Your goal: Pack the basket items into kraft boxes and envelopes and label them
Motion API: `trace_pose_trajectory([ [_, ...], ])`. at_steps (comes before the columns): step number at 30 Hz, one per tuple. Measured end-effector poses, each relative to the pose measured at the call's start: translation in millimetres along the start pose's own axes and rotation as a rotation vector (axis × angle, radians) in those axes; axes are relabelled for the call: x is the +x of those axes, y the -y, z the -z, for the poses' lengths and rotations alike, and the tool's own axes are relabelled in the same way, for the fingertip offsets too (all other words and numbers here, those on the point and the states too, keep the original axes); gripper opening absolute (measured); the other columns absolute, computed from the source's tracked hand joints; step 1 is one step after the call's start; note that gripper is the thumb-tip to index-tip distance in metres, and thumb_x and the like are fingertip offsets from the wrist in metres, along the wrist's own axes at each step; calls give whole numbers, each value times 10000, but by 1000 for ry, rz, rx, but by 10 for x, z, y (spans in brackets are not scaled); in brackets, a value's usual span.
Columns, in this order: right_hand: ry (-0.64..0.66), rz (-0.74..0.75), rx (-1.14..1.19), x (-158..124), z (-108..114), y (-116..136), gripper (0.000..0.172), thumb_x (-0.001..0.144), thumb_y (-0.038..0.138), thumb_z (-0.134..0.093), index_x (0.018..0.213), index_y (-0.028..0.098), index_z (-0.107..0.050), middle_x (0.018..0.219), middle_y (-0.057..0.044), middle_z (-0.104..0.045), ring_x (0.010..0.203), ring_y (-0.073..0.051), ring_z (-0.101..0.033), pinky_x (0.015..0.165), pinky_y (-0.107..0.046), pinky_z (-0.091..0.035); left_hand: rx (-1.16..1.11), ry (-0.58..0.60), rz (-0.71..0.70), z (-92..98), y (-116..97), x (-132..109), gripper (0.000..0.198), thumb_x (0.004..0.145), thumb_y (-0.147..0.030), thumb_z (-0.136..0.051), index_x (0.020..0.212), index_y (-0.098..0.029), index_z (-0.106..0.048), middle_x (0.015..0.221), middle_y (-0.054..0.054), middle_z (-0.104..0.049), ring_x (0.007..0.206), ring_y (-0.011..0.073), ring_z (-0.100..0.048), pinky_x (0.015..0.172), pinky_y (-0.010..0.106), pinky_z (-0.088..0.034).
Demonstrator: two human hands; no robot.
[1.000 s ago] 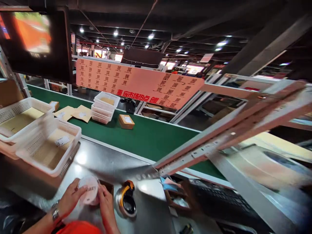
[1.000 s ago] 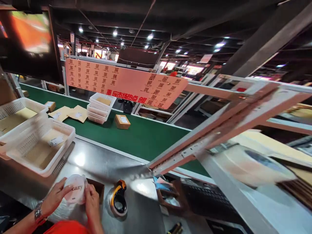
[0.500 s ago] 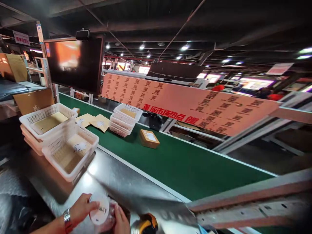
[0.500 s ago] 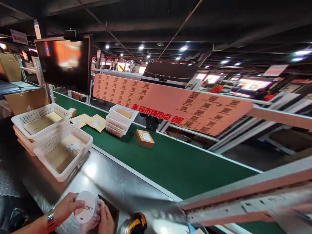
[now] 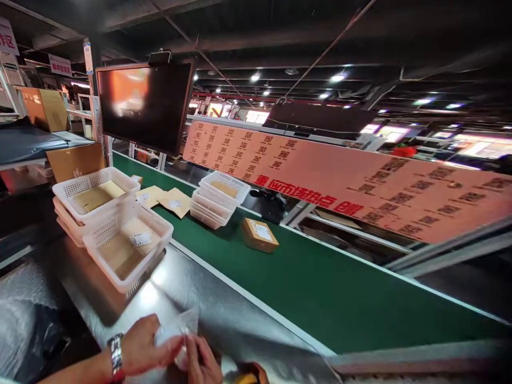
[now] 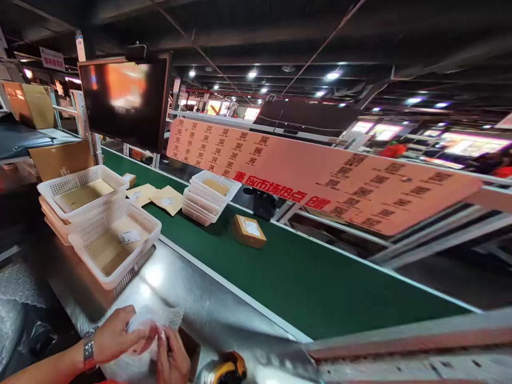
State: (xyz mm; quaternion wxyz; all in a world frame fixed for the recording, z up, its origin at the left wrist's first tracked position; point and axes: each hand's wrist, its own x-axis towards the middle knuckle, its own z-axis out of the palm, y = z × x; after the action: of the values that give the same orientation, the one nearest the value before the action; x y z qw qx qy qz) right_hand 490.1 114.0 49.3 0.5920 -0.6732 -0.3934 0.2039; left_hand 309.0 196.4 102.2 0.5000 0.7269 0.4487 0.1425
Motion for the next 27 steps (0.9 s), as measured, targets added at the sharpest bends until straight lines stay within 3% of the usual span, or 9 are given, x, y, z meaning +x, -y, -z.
trace_pose_trajectory([
  [2,109,141,-13,-94,-44,-19,494,1015,687,-685,942,241,-885,855,-73,-854,778,-233,-786,747,-291,-640,40,-85,25,40,-8,39,417,973,-628,-600,875,-227,-659,912,46,-733,861,225,-642,787,329,-483],
  [5,186,225,-50,-209,-124,-30,385,1071,569,-668,1005,259,-886,859,-56,-843,761,-204,-780,713,-269,-619,107,-151,25,79,11,92,319,986,-492,-545,866,-223,-665,956,64,-733,886,221,-660,833,331,-500],
  [9,144,170,-18,-238,-156,31,334,1099,510,-652,1088,262,-876,900,-39,-808,810,-183,-758,746,-264,-613,315,17,28,16,11,61,365,1005,-454,-550,791,-214,-722,947,96,-766,909,250,-709,871,354,-517],
  [13,273,180,43,-241,-127,80,326,1084,521,-673,1072,282,-895,907,-38,-771,820,-185,-722,756,-279,-600,473,70,26,-50,-27,-9,327,996,-412,-590,1023,-171,-809,1112,150,-799,1008,284,-747,917,363,-537],
  [17,228,6,109,-276,-101,85,404,1060,606,-676,1078,265,-893,935,-49,-781,868,-204,-732,796,-296,-599,368,136,-80,36,-55,-11,355,922,-436,-713,1173,-207,-815,1126,93,-792,982,250,-738,852,309,-528],
  [19,203,-85,165,-287,-89,109,475,1020,678,-696,1071,249,-891,939,-54,-786,867,-213,-729,793,-303,-597,395,128,-69,85,-55,22,328,955,-472,-691,1058,-194,-833,1043,91,-794,903,238,-725,807,311,-502],
  [22,252,-177,247,-279,-69,162,542,955,744,-739,1069,238,-899,933,-57,-798,853,-222,-711,768,-313,-589,498,61,-41,111,-51,84,518,1083,-518,-513,833,-176,-811,918,122,-796,839,237,-720,800,333,-474],
  [24,254,-255,308,-256,-48,182,531,914,741,-787,1047,240,-901,918,-52,-807,850,-224,-699,767,-319,-583,504,41,-78,112,-58,113,605,1114,-554,-449,809,-184,-819,871,122,-801,823,238,-726,801,338,-469],
  [27,193,-393,465,-195,4,174,494,834,717,-870,985,248,-888,876,-33,-810,809,-211,-681,754,-316,-565,430,16,-168,126,-90,137,570,1102,-558,-487,874,-202,-870,871,114,-824,839,244,-745,800,337,-479],
])
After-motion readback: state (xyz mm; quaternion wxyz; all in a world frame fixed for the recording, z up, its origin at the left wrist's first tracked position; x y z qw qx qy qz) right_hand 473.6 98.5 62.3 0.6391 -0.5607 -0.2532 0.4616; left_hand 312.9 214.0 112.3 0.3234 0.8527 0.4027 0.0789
